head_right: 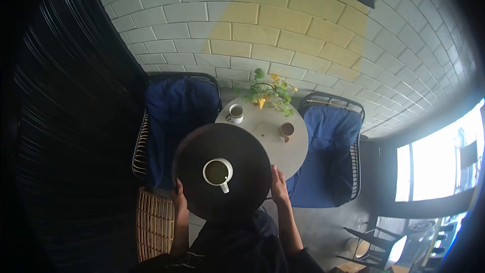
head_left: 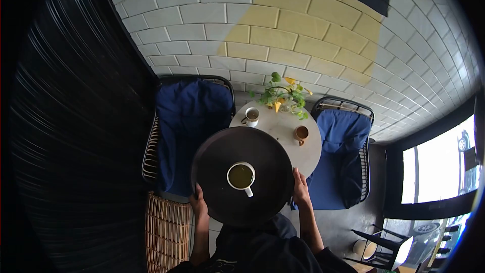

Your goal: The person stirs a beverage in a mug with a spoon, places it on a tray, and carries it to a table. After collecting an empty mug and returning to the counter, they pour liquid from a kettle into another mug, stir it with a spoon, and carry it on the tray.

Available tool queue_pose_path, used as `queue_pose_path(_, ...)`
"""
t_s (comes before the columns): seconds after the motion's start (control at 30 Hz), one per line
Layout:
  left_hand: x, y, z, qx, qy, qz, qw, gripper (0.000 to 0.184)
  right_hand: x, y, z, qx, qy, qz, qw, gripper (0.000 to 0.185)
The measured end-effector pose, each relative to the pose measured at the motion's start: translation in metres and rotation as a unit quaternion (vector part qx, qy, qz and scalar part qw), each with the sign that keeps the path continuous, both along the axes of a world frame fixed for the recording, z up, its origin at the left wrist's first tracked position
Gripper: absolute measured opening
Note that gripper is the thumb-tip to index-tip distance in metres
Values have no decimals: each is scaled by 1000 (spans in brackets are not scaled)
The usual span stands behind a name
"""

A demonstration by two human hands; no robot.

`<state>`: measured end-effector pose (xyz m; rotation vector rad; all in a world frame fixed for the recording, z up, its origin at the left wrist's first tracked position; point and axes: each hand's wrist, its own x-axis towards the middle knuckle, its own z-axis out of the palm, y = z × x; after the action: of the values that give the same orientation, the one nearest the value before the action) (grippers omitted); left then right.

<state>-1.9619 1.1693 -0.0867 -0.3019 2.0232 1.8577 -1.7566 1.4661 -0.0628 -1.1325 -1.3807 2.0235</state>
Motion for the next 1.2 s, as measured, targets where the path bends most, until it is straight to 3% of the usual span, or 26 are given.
queue_pose_path(0.03, -2, 0, -7, -2, -1, 8, 1000, 67, -6, 10, -7, -17, -43, 15, 999, 53)
queue_pose_path(0.07, -1, 2, -9, -2, 12, 50, 999, 68, -25, 10, 27, -51, 7, 27, 998, 54)
queue_pose_path(0.1, 0, 3, -11, -4, 25, 93, 995, 68, -34, 22, 19, -56, 3, 37, 998, 54)
queue_pose_path(0.17, -2, -2, -18, 3, 31, 105, 994, 69, -55, 47, -5, 45, -37, 123, 991, 57)
queue_pose_path(0.23, -3, -8, -15, 7, 38, 119, 992, 69, -86, 66, -8, 152, -61, 152, 975, 42)
queue_pose_path(0.3, -2, -5, -1, 61, 33, 96, 993, 67, -116, 95, -47, 172, -51, 178, 968, 39)
queue_pose_path(0.33, 0, -9, -10, 54, -6, 134, 989, 63, -134, 106, -60, 168, -49, 192, 966, 39)
queue_pose_path(0.4, 4, -1, 4, 55, 3, 165, 985, 63, -175, 125, -80, 223, -102, 185, 952, 59)
queue_pose_path(0.43, 8, 3, 12, 58, 7, 181, 982, 63, -194, 134, -91, 220, -101, 200, 949, 59)
queue_pose_path(0.5, 18, 9, 26, 42, -13, 214, 976, 64, -226, 147, -114, 313, -152, 200, 916, 87)
queue_pose_path(0.6, 33, 18, 33, 31, -18, 269, 962, 66, -263, 165, -154, 417, -142, 225, 869, 104)
queue_pose_path(0.63, 39, 22, 35, 34, -6, 290, 956, 66, -269, 170, -164, 474, -122, 224, 842, 104)
queue_pose_path(0.7, 48, 28, 38, 20, -10, 317, 948, 65, -282, 173, -171, 467, -116, 238, 844, 103)
queue_pose_path(0.87, 63, 30, 37, 14, -16, 332, 943, 64, -290, 181, -165, 474, -61, 243, 844, 74)
queue_pose_path(0.97, 67, 29, 34, 28, -31, 335, 941, 65, -279, 185, -158, 426, -97, 260, 861, 71)
queue_pose_path(1.2, 58, 38, 29, 45, -29, 319, 946, 66, -220, 210, -140, 454, -162, 231, 845, 73)
